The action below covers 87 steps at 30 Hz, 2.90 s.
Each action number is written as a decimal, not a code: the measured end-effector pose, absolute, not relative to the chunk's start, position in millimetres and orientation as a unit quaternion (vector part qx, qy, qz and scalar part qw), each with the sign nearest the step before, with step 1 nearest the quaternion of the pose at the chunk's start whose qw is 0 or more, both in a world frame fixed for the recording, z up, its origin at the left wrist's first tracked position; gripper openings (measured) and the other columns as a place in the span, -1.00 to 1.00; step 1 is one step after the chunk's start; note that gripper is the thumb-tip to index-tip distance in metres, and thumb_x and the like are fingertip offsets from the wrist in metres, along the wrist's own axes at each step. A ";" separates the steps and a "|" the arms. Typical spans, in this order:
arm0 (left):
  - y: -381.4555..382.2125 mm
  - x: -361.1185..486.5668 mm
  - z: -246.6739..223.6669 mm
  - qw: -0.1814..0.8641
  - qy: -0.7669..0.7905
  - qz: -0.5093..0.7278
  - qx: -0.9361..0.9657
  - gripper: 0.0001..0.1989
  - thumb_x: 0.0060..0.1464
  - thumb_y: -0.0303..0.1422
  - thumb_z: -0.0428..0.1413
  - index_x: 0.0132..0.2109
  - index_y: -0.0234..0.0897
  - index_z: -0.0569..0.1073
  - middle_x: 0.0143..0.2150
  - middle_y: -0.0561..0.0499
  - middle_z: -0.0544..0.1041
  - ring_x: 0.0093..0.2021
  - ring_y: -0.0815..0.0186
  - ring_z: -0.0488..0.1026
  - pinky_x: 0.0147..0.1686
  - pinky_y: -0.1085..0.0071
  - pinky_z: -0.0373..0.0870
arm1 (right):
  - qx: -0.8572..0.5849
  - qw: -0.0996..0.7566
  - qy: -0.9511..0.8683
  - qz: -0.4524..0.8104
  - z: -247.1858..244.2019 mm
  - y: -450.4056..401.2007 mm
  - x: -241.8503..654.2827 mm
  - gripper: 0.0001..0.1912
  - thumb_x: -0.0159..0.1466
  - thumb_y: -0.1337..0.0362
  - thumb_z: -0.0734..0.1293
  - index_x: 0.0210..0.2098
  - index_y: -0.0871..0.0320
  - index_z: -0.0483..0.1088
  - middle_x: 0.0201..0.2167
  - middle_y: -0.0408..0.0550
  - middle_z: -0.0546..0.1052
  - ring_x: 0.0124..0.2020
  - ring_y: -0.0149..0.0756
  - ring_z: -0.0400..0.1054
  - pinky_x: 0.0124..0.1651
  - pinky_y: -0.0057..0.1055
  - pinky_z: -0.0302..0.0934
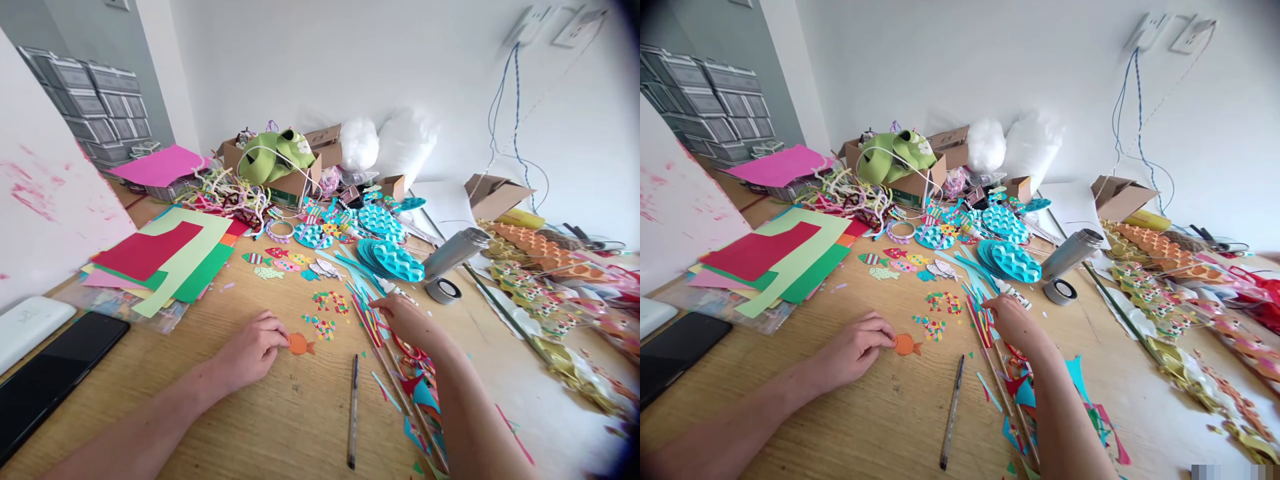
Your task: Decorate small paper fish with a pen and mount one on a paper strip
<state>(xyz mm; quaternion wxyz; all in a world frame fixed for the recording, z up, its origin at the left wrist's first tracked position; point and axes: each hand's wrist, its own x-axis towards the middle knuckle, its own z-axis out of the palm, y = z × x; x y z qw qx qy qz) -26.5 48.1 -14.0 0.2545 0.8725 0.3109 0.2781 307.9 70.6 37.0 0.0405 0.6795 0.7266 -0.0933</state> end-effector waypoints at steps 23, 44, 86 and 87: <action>46.8 -26.7 -12.1 0.253 0.310 0.272 0.875 -0.59 0.01 -0.71 -0.07 -0.20 -0.28 0.59 -0.20 -0.03 0.57 -0.14 0.26 0.41 -0.10 0.32 0.38 | 0.670 0.059 0.736 -0.078 38.1 68.5 304.1 -0.57 0.31 0.45 0.14 0.02 0.10 0.53 -0.14 0.04 0.58 -0.04 -0.19 0.43 0.01 -0.38 0.20; 47.5 -26.6 -14.2 0.249 0.316 0.270 0.875 -0.60 0.01 -0.70 -0.04 -0.20 -0.26 0.59 -0.21 -0.01 0.57 -0.14 0.27 0.41 -0.08 0.32 0.38 | 0.717 0.072 0.693 0.032 20.5 92.5 278.0 -0.75 0.18 0.47 0.22 -0.37 0.24 0.56 -0.26 0.24 0.59 -0.13 -0.07 0.44 -0.16 -0.34 0.22; 48.1 -25.3 -17.5 0.246 0.329 0.273 0.870 -0.62 -0.06 -0.71 -0.01 -0.24 -0.30 0.61 -0.25 0.00 0.59 -0.17 0.26 0.41 -0.11 0.36 0.38 | 0.648 -0.525 0.432 -0.344 29.0 73.1 313.7 -0.57 -0.10 -0.02 0.51 -0.45 0.17 0.40 -0.72 -0.19 0.40 -0.70 -0.44 0.20 -0.67 -0.51 0.03; 48.2 -25.3 -18.3 0.246 0.329 0.274 0.870 -0.61 -0.06 -0.71 -0.01 -0.24 -0.29 0.61 -0.24 0.00 0.59 -0.17 0.26 0.41 -0.11 0.35 0.38 | 0.646 -0.529 0.427 -0.347 29.8 72.5 312.7 -0.57 -0.11 -0.01 0.52 -0.45 0.17 0.41 -0.73 -0.19 0.40 -0.70 -0.44 0.20 -0.67 -0.52 0.03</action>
